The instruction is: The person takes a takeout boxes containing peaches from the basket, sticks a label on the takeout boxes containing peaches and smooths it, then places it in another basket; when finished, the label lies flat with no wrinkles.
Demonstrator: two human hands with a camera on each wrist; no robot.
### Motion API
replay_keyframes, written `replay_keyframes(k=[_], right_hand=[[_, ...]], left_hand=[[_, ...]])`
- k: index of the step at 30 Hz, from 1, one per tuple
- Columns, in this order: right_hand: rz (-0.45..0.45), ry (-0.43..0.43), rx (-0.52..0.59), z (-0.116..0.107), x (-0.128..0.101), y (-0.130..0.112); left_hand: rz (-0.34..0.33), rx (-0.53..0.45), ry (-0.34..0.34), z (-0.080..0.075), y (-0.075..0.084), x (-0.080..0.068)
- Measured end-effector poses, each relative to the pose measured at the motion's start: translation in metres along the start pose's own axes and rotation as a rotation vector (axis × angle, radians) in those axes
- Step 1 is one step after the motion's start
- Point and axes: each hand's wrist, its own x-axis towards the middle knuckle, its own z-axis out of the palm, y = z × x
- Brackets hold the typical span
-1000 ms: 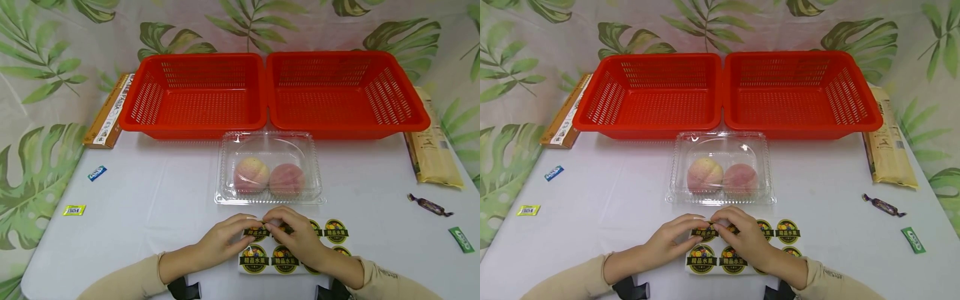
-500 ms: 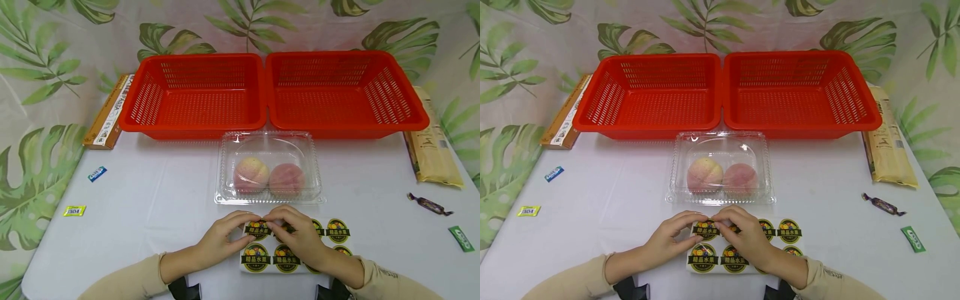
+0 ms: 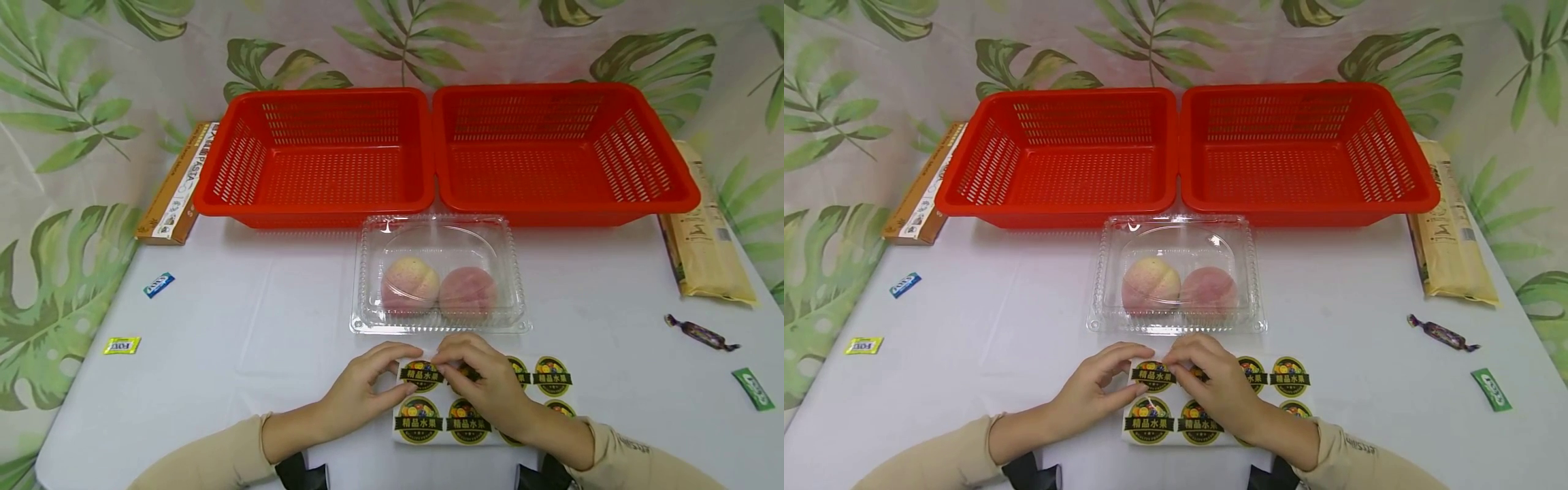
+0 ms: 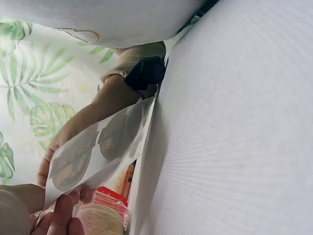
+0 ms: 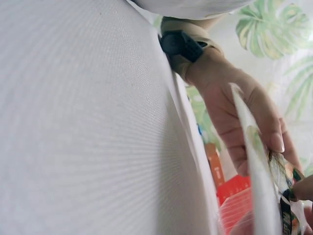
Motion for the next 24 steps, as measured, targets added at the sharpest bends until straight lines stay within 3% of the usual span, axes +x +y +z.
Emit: replay_keyframes(k=[8, 19, 24], right_hand=[[-0.147, -0.014, -0.216, 0.0016, 0.0033, -0.001], [-0.242, -0.015, -0.242, 0.0001, 0.0071, -0.0057], [-0.209, -0.044, -0.224, -0.0015, 0.0084, -0.0067]], left_hand=[[-0.092, -0.156, 0.002, 0.0003, 0.0008, -0.0009], [-0.125, -0.198, 0.021, -0.0002, 0.0, -0.0023], [-0.17, -0.228, 0.05, -0.0003, 0.0027, -0.002]])
